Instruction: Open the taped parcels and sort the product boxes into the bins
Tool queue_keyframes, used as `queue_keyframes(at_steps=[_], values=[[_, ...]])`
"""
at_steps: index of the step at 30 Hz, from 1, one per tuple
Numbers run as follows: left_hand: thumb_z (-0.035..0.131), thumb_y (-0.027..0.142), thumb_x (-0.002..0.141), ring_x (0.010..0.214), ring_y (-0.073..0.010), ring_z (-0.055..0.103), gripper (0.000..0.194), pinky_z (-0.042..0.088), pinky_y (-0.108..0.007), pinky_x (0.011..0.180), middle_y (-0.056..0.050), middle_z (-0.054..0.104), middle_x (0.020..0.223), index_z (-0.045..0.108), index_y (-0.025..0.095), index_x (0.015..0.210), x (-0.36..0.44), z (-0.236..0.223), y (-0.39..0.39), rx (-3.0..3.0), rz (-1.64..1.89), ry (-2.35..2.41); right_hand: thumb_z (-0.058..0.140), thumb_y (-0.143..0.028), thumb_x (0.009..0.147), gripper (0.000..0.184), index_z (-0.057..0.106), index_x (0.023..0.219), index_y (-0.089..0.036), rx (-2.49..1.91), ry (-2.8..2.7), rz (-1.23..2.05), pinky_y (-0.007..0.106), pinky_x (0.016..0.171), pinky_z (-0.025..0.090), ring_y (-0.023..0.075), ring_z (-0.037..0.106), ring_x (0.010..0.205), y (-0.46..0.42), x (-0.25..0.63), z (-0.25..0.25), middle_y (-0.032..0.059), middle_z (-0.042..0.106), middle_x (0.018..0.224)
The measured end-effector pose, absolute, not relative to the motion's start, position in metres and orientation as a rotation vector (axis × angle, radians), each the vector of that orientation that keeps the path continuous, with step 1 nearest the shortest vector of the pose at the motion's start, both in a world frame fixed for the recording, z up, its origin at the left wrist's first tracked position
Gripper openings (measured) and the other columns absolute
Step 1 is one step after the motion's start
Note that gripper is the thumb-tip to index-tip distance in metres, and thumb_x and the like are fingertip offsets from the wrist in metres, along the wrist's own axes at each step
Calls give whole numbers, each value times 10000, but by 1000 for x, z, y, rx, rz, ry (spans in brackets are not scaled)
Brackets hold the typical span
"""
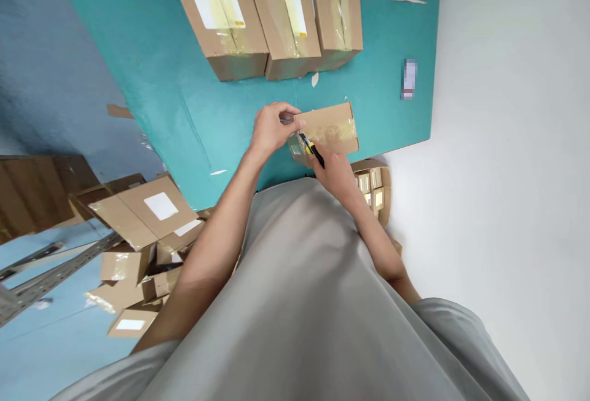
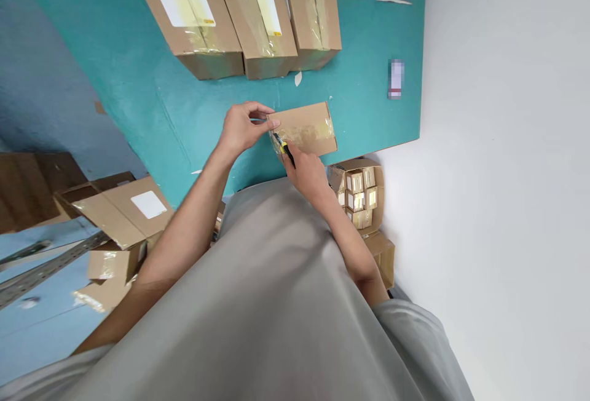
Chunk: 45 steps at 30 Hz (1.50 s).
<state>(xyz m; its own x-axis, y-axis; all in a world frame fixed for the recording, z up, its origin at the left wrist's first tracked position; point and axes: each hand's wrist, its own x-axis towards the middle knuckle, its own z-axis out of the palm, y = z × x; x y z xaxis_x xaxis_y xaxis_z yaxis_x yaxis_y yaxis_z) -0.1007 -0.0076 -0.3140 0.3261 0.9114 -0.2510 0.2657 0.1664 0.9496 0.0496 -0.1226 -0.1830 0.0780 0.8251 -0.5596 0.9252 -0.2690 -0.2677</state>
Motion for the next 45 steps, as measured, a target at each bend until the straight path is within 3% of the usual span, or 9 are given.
queue_keyframes(at_steps=[12,17,24,29,33,39,45], values=[[867,314,802,979,-235,741,297,639,-415,995,-60,805,1011,832,189,1069,-96,-310,-11,1360,637,1246,385,-470,1204,585,536,1703,-204,2279,1669,-917,562,1039,607,414,815,1108,-131,31,-192,192,837,1066],[835,261,818,1041,-240,747,303,639,-425,1018,-68,812,1056,828,185,1111,-90,-308,-18,1336,666,1235,402,-379,1189,558,550,1687,-176,2149,1572,-913,580,1006,627,442,808,1139,-135,26,-170,228,833,1182],[837,214,797,1008,-227,760,260,665,-400,975,-59,818,1045,808,187,1054,-87,-304,-29,1296,710,1274,380,-248,1191,568,447,1745,-140,1956,1461,-887,487,992,638,381,799,1225,-132,15,-126,247,810,1294],[847,254,826,999,-220,770,215,667,-374,977,-44,810,979,792,201,1027,-84,-311,-34,1294,796,1310,396,-248,1199,455,587,1595,-134,1913,1535,-903,434,1042,615,339,782,1259,-132,25,-129,230,794,1354],[873,346,857,1004,-229,788,234,673,-385,986,-64,835,1037,793,205,1026,-86,-319,-30,1320,823,1293,397,-232,1195,419,638,1526,-147,1899,1662,-919,418,1065,602,329,765,1287,-127,32,-139,214,785,1390],[839,484,925,1181,-289,793,411,661,-464,1085,-120,821,1239,786,199,1216,-90,-322,-41,1336,863,1342,409,-247,1193,475,575,1623,-132,1774,1676,-891,422,1007,614,347,799,1206,-136,48,-113,232,821,1270],[916,568,838,1539,-411,604,966,604,-593,1188,-176,505,1766,522,313,1683,-103,-310,-74,1381,732,1177,349,-344,1223,548,481,1732,-190,1984,1678,-769,411,975,585,339,812,1108,-137,115,-116,194,841,1231]])
